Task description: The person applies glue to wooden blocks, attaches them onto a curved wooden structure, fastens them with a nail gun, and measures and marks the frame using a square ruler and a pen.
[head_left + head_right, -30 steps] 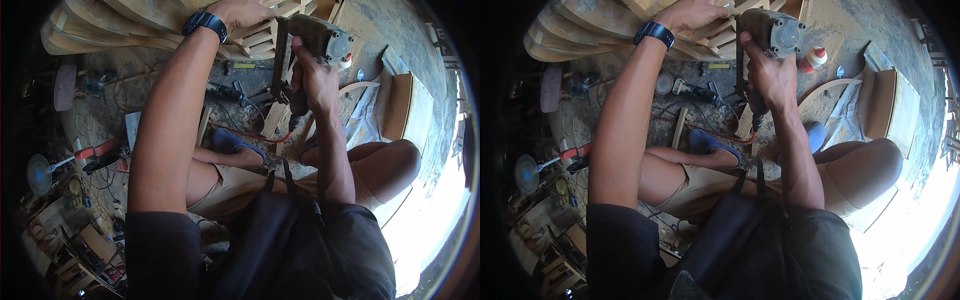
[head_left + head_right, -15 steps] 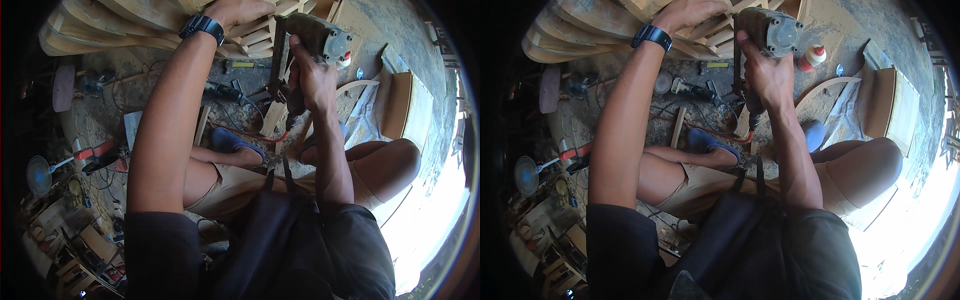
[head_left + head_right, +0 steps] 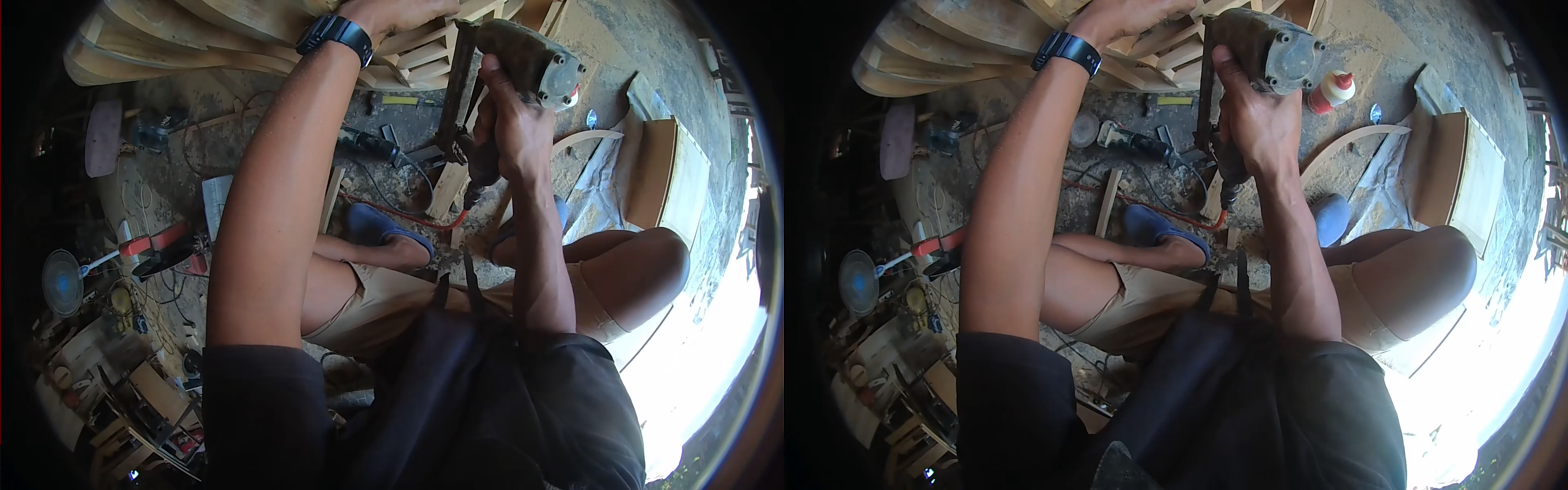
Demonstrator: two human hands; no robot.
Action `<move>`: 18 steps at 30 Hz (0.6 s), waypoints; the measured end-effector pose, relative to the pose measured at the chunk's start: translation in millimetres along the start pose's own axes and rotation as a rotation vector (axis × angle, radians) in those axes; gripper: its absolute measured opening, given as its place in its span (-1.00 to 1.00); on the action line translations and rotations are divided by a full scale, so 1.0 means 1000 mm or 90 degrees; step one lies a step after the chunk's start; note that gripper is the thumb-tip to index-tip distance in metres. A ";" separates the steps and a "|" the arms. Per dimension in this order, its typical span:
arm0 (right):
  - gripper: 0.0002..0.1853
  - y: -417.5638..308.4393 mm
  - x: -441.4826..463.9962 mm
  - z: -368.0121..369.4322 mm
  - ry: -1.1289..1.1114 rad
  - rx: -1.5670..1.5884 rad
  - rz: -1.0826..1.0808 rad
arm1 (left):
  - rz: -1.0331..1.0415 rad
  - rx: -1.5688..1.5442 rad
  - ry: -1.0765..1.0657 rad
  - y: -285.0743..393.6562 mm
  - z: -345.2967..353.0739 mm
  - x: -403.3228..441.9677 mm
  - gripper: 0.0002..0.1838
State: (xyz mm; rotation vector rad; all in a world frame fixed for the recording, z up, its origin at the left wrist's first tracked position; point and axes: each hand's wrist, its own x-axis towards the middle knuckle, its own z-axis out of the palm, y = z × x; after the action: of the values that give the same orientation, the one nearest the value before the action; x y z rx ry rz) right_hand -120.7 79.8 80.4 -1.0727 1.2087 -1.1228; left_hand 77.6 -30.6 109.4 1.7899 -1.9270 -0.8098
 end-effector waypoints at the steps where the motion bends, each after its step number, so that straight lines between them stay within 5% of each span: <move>1: -0.56 0.001 0.000 0.001 0.004 0.004 0.003 | 0.000 0.000 0.000 -0.003 0.001 0.001 -0.41; 18: -0.57 0.018 -0.009 0.000 -0.002 0.091 0.052 | -0.016 -0.035 -0.042 0.005 -0.004 -0.001 -0.39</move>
State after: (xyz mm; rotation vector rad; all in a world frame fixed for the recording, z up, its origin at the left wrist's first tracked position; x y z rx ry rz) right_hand -119.6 91.5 64.1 -0.9098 1.1416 -1.1258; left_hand 76.2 -30.4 115.8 1.7786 -1.9079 -0.9324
